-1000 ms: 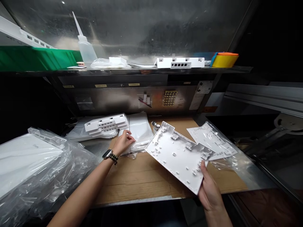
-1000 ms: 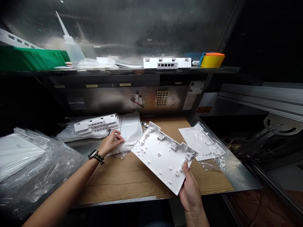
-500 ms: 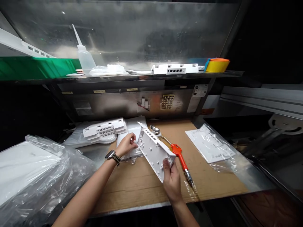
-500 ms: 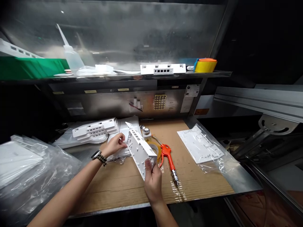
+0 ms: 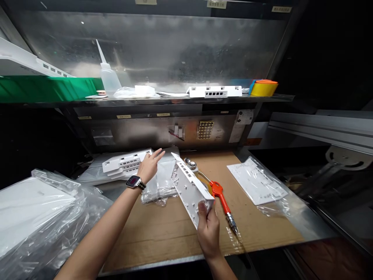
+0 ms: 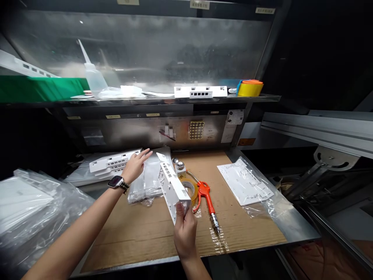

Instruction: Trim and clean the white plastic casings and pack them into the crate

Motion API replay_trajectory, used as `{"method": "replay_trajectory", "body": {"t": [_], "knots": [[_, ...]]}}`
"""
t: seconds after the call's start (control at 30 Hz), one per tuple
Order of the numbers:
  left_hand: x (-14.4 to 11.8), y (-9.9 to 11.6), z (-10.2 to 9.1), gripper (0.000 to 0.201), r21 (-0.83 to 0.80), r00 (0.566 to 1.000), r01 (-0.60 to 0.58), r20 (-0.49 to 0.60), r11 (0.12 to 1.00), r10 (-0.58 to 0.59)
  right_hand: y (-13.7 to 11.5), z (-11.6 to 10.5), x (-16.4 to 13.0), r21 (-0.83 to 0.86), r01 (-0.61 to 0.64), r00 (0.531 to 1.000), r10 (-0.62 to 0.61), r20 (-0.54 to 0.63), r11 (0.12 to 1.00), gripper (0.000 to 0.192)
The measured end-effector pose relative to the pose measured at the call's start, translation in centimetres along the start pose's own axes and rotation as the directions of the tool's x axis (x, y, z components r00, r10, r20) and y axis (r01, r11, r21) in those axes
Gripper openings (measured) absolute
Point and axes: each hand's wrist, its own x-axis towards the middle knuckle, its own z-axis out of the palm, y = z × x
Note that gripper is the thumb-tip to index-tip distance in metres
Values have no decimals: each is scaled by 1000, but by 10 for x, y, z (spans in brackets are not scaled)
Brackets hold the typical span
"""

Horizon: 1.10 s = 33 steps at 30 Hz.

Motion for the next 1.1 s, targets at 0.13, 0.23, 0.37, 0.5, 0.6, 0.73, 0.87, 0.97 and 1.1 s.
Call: {"method": "replay_trajectory", "body": {"t": [0.13, 0.23, 0.37, 0.5, 0.6, 0.73, 0.87, 0.97, 1.1], "knots": [[7, 12, -5, 30, -73, 993, -93, 60, 993, 97, 21, -6, -15, 51, 50, 981, -40, -192, 997, 52], [5, 19, -4, 34, -80, 983, -131, 122, 988, 140, 33, -13, -23, 56, 48, 967, -33, -254, 997, 53], [5, 29, 3, 16, -110, 977, -91, 183, 990, 110, 41, -9, -29, 70, 27, 972, -9, -237, 997, 50], [13, 42, 1, 29, -247, 944, -52, 303, 968, 128, 47, 7, -30, 44, 78, 982, -69, -178, 996, 44], [19, 52, -10, 49, -350, 933, -22, 329, 936, 145, 54, 11, -27, 0, 102, 990, -101, -101, 995, 42], [16, 64, -27, 69, -351, 974, -20, 204, 936, 97, 61, -1, -28, -25, 138, 990, -138, -16, 990, 41], [-6, 86, -30, 64, -192, 999, -40, 4, 981, 42, 52, -18, -32, -83, 110, 994, -109, 16, 990, 44], [-32, 109, -24, 60, -33, 991, -129, -20, 991, 129, 33, -29, -31, -83, -24, 999, 21, -33, 996, 55], [-70, 136, -14, 83, 136, 963, -267, 60, 954, 261, 9, -45, -24, 107, -194, 953, 213, -214, 975, 63]]}}
